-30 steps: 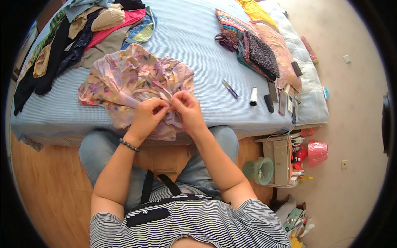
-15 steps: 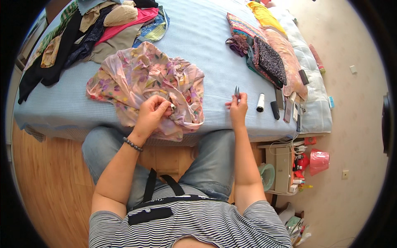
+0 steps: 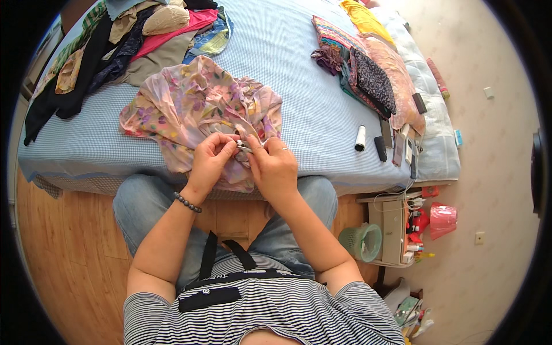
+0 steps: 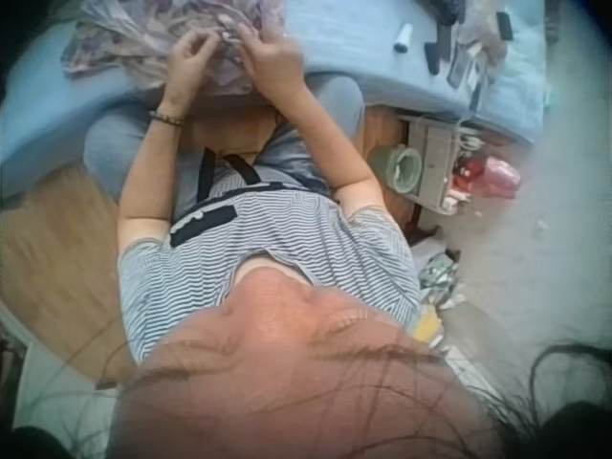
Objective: The person picks up a blue t-shirt from a pile on the bed, places it on a hanger, and hangs it in a closet. They then sit on the bed and use a seam ripper to remove stitches from a floral garment.
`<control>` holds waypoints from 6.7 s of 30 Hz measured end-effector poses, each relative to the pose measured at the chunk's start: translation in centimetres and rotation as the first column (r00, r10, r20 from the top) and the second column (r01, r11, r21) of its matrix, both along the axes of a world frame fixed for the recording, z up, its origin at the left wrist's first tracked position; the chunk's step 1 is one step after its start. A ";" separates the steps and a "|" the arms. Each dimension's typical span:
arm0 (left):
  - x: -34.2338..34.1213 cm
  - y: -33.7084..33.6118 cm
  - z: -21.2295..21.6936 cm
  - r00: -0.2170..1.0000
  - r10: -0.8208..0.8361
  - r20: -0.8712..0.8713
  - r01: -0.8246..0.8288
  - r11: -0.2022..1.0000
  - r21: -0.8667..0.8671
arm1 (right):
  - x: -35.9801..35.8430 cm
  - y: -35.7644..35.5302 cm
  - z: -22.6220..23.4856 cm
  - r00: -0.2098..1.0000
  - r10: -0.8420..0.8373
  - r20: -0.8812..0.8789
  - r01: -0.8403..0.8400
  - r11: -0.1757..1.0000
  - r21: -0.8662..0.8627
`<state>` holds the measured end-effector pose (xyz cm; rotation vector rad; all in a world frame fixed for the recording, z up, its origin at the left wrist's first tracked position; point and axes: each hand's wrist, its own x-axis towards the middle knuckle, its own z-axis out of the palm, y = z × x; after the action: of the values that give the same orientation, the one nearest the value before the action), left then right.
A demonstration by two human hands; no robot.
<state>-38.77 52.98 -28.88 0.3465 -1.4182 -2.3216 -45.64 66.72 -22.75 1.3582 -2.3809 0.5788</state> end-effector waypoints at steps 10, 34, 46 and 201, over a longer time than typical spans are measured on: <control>-0.1 0.3 -0.2 0.999 0.004 -0.033 -0.004 1.000 -0.001 | 0.0 -1.4 -1.3 0.997 -0.011 -0.070 0.011 1.000 0.008; -0.5 0.8 -0.2 0.999 0.029 -0.039 -0.042 0.927 -0.374 | -5.2 1.9 -3.0 0.423 0.174 0.889 0.390 0.851 -0.352; -0.6 0.4 -0.3 0.997 -0.010 0.079 0.029 0.971 -0.238 | -26.9 30.2 -1.9 0.507 -0.745 0.433 0.861 0.463 -0.212; 4.5 -9.6 2.4 0.829 0.538 -0.153 -0.508 0.839 0.196 | 10.7 0.6 12.4 -0.741 0.594 0.312 -0.332 0.079 -0.940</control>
<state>-34.29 43.41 -26.48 0.4615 -0.9066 -1.9372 -34.92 67.30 -10.35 3.0749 -0.3059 3.0783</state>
